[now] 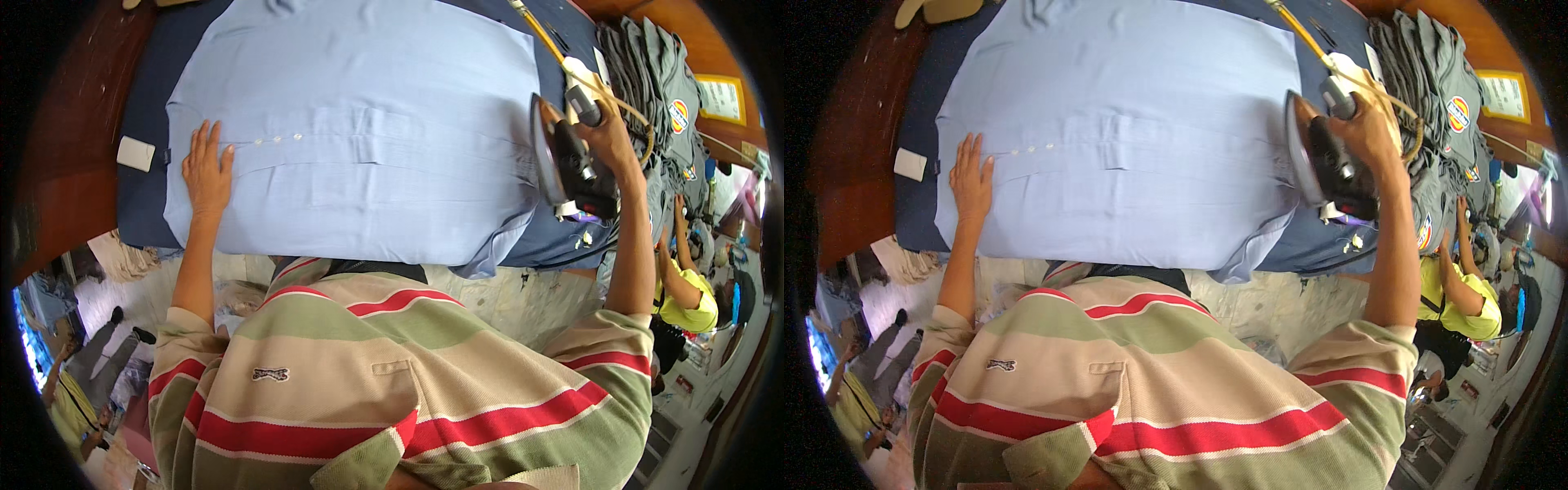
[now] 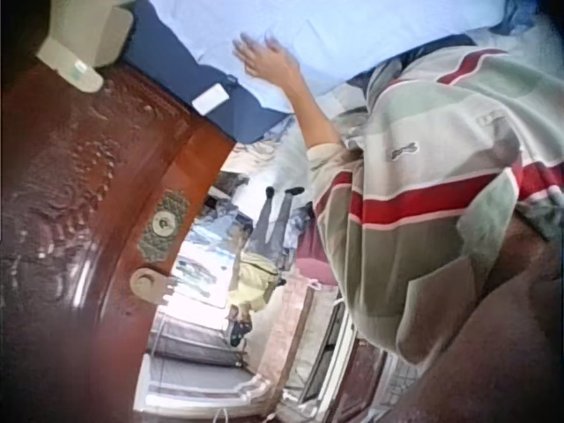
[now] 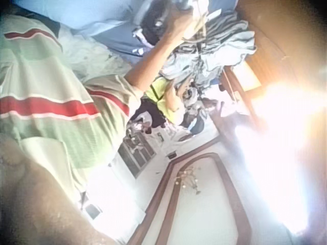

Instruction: The person irons a light-blue button-down shirt on a blue padded surface, using an iron to press the back, front panels, and around the buttons.

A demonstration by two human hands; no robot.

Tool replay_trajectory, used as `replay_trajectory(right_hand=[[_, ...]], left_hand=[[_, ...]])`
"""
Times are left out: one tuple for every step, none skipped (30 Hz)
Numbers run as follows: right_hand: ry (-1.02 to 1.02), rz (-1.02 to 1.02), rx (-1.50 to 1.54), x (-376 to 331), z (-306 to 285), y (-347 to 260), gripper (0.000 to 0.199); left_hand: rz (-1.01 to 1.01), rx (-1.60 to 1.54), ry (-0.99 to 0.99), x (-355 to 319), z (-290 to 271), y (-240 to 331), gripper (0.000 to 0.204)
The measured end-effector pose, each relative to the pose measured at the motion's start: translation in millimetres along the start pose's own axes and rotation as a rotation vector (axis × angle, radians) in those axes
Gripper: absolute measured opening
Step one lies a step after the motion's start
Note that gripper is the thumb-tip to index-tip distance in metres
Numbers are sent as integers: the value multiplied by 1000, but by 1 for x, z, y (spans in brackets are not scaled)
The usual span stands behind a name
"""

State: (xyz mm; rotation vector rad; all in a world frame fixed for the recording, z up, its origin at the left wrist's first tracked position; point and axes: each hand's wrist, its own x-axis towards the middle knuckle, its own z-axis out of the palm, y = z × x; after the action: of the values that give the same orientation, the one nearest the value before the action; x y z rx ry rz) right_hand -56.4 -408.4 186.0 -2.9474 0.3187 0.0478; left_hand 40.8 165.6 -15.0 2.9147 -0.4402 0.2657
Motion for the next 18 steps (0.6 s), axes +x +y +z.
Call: replay_trajectory(right_hand=[[-21,68,15,5,0,26,55],[-44,132,31,12,1,51,56],[-62,197,36,18,-2,72,57],[-63,212,-14,21,-3,91,59],[-70,217,-59,28,0,108,61],[-87,288,17,33,3,134,63],[-104,363,90,35,7,170,65],[-116,439,159,34,10,211,67],[95,352,88,21,11,261,71],[12,351,121,40,20,228,76],[24,335,134,41,20,230,77],[58,316,74,37,17,236,74],[89,291,18,33,17,235,71],[258,245,-293,34,29,199,66],[436,204,-611,35,35,144,60],[542,216,-536,35,44,122,54],[566,-67,-355,41,53,101,54],[652,-183,-161,50,84,94,51]], left_hand=[[-5,2,-10,-1,-1,-2,50],[-15,9,-20,-1,-5,-1,50],[-25,7,-28,-1,-4,-1,50],[-1,-17,4,-1,-4,-2,49],[-13,-11,2,-2,-6,-1,48],[-21,-11,-1,-3,-8,0,48],[-26,-16,-4,-2,-7,1,48],[-4,-43,-3,0,-2,2,48],[24,-92,5,7,12,5,48],[-5,-52,14,-3,1,-6,48],[-8,-57,13,-4,0,-8,48],[-4,-66,14,0,3,-4,48],[-6,-70,13,2,3,-1,48],[-19,-44,17,-1,-4,-4,47],[-29,-31,21,-3,-10,-4,47],[-20,-44,28,1,-8,1,47],[-41,42,27,1,-12,5,47],[-50,116,22,6,-15,12,47]])
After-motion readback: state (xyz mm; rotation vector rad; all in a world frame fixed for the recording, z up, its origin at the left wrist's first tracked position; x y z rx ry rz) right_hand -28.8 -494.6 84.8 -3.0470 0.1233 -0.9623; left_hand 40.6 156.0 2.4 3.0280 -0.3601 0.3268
